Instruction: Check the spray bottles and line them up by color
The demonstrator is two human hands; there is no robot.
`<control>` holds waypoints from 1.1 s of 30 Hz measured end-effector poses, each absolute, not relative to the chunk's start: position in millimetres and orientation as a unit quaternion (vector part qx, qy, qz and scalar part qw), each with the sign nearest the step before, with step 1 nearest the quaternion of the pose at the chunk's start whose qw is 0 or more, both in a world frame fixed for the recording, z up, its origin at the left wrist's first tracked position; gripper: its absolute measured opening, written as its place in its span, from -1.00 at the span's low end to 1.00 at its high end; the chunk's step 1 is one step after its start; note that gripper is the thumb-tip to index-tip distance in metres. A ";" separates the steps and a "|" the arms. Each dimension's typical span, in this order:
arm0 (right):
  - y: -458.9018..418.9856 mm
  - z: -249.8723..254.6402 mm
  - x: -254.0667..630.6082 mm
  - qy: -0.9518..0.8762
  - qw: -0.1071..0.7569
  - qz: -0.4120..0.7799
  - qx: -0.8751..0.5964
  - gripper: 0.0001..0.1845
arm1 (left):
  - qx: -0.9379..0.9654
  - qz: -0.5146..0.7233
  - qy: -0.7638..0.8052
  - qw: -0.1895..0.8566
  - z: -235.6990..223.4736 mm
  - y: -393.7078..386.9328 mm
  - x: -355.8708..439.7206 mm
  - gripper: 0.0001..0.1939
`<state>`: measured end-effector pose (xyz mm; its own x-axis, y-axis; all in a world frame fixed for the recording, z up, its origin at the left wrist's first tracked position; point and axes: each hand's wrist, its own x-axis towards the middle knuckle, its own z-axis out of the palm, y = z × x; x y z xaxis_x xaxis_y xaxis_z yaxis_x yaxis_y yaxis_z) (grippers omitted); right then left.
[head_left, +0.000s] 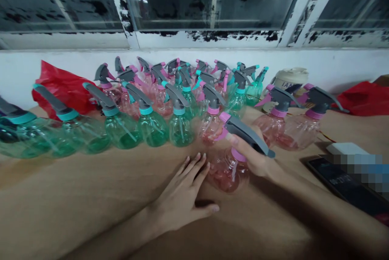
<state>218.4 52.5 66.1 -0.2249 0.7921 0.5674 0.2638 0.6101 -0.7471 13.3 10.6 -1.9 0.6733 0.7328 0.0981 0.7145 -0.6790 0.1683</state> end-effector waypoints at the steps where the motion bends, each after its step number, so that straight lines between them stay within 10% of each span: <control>1: 52.7 66.7 218.1 -0.736 0.511 0.260 -0.360 -0.69 | 0.914 0.079 0.394 0.055 -2.4 10.6 12.9 -0.14; 33: 54.2 60.7 216.4 -0.716 0.529 0.325 -0.318 -0.74 | 0.920 0.071 0.385 0.011 -3.0 12.1 10.3 -0.22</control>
<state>216.4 54.2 60.7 -0.2373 0.8000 0.5511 0.1112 0.5859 -0.8027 10.3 12.1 -3.0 0.6931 0.7105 0.1217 0.7074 -0.7029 0.0745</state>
